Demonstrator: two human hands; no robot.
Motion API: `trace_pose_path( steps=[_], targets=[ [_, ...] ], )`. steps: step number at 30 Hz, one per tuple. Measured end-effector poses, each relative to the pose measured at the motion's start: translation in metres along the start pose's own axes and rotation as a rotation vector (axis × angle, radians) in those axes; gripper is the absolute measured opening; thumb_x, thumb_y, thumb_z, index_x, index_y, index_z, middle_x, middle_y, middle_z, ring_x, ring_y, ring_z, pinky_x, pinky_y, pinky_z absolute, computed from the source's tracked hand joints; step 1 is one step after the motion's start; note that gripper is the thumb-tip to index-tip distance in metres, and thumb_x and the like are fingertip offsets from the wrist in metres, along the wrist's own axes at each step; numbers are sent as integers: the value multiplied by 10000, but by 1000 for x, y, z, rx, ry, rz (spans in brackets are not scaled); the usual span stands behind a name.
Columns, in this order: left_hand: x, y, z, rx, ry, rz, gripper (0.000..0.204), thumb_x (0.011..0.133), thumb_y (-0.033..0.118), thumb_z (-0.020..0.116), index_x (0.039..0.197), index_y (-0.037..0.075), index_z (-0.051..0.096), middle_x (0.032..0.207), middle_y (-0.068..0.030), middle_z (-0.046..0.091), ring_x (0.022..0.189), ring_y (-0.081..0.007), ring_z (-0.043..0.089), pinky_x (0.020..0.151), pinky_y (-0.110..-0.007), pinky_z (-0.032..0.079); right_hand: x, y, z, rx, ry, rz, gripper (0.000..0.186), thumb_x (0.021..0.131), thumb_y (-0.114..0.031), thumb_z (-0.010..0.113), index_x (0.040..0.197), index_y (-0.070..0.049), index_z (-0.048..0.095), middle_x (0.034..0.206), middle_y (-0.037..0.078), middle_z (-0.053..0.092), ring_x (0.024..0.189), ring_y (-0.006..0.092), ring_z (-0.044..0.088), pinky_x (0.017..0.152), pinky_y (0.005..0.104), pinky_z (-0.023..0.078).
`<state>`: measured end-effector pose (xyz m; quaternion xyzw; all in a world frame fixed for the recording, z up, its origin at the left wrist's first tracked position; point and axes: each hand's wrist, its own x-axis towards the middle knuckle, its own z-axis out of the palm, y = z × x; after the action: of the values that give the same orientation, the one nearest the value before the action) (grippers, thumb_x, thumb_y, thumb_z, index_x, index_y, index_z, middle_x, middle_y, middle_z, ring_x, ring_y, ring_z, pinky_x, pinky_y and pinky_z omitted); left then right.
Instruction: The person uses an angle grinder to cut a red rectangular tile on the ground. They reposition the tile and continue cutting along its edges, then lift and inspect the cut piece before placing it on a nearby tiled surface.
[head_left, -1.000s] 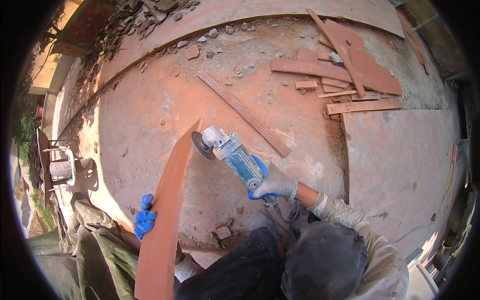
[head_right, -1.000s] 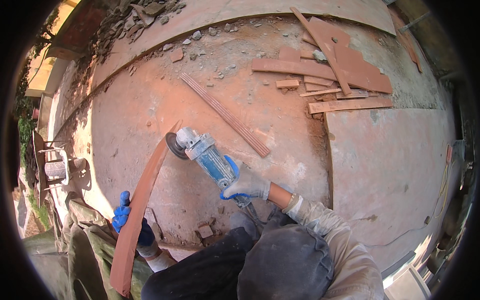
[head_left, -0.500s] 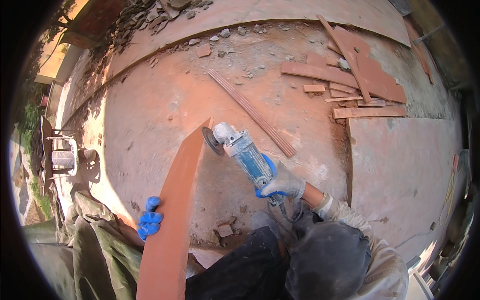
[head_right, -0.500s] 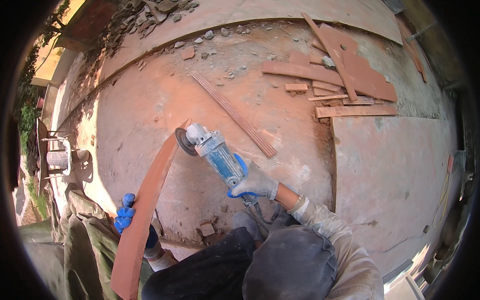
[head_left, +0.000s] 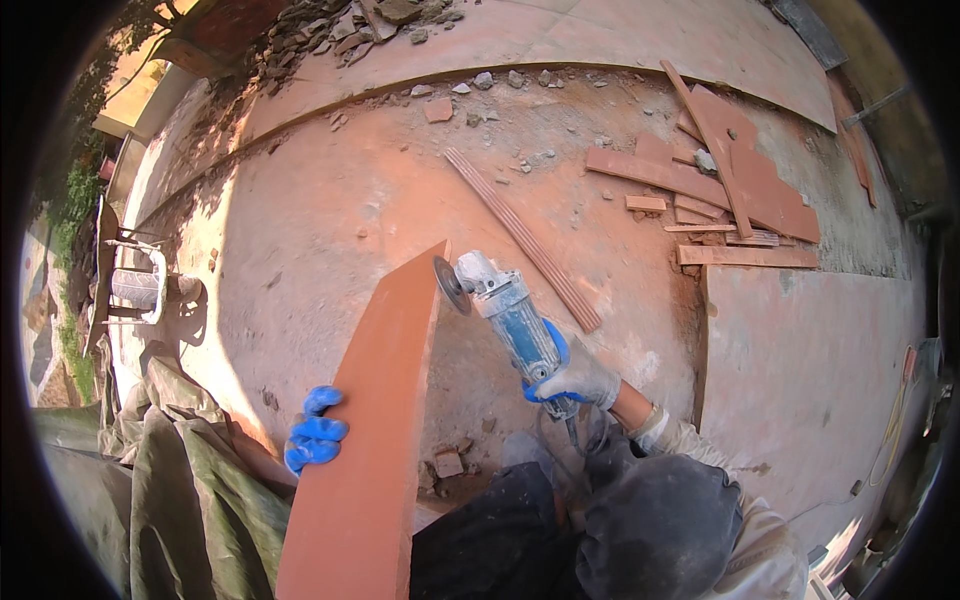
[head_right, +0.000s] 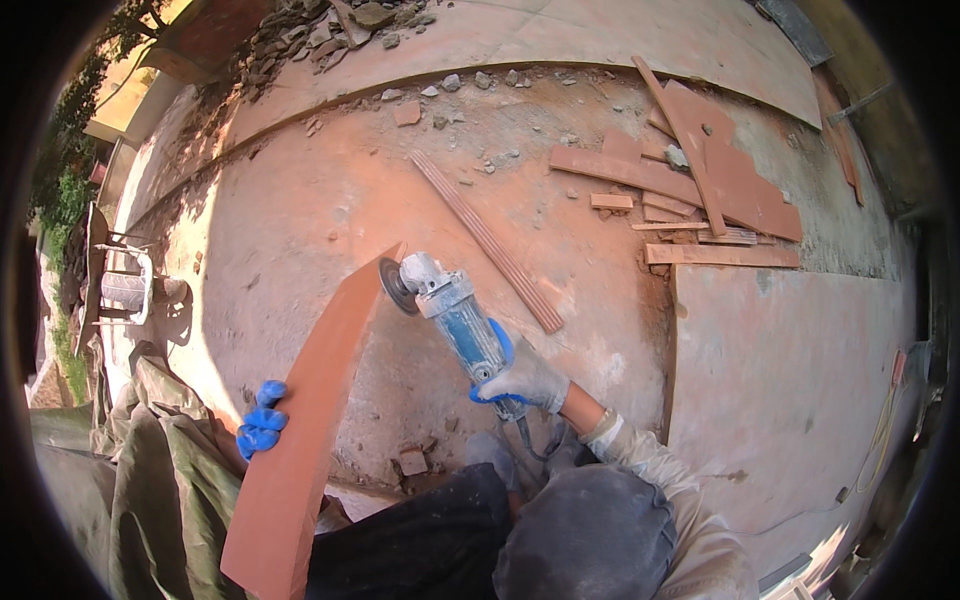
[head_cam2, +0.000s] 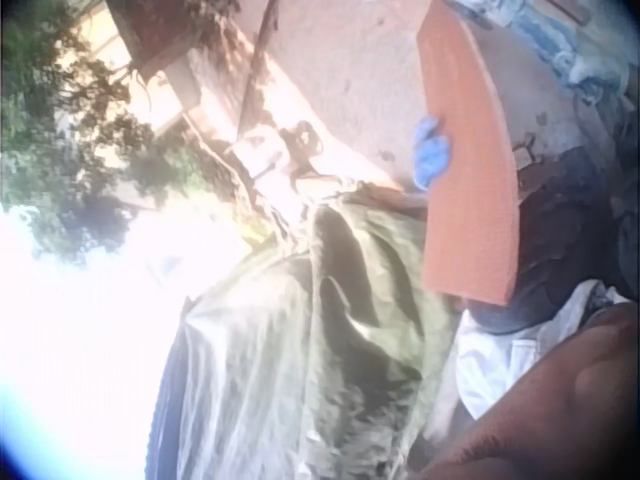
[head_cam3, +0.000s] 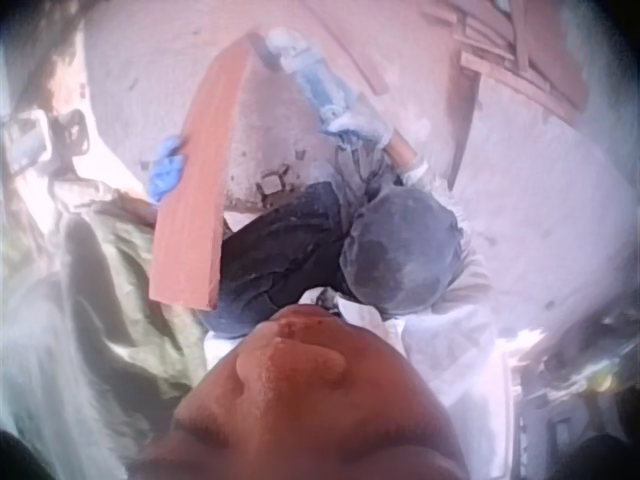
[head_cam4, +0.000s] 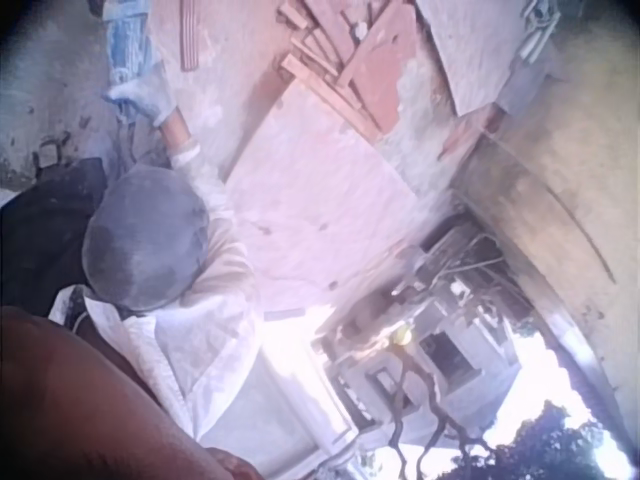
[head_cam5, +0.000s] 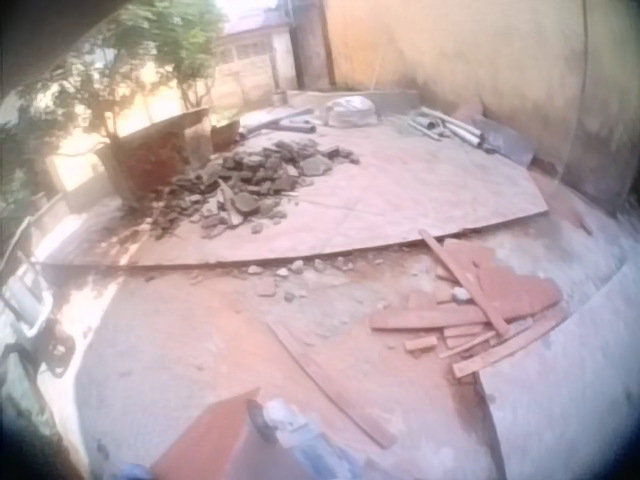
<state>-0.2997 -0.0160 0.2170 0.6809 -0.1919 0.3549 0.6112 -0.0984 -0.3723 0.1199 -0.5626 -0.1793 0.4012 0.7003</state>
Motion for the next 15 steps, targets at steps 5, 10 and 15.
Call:
trace_pose_path(
  steps=[5, 10, 15],
  targets=[
    [12, 6, 19, 29, 21, 15, 159, 1009, 231, 766, 1017, 92, 689, 1065, -122, 715, 1095, -388, 702, 1058, -725, 481, -2, 5, -1, 126, 17, 107, 991, 642, 10, 931, 1550, -25, 536, 1168, 76, 734, 1020, 162, 718, 902, 358, 634],
    [13, 7, 25, 22, 62, 10, 164, 1025, 243, 748, 1025, 93, 682, 1079, -128, 720, 1132, -406, 691, 1064, -738, 472, -1, 3, -5, 130, 7, 114, 973, 649, 11, 924, 1545, -25, 546, 1163, 83, 736, 1012, 165, 724, 905, 363, 637],
    [3, 6, 15, -12, 63, 31, 165, 1062, 237, 679, 995, 93, 634, 1049, -131, 709, 1110, -373, 695, 1060, -760, 462, -2, 3, -8, 176, 19, 116, 1034, 649, -3, 929, 1589, -27, 499, 1196, 104, 741, 1014, 184, 737, 912, 375, 640]
  ],
)
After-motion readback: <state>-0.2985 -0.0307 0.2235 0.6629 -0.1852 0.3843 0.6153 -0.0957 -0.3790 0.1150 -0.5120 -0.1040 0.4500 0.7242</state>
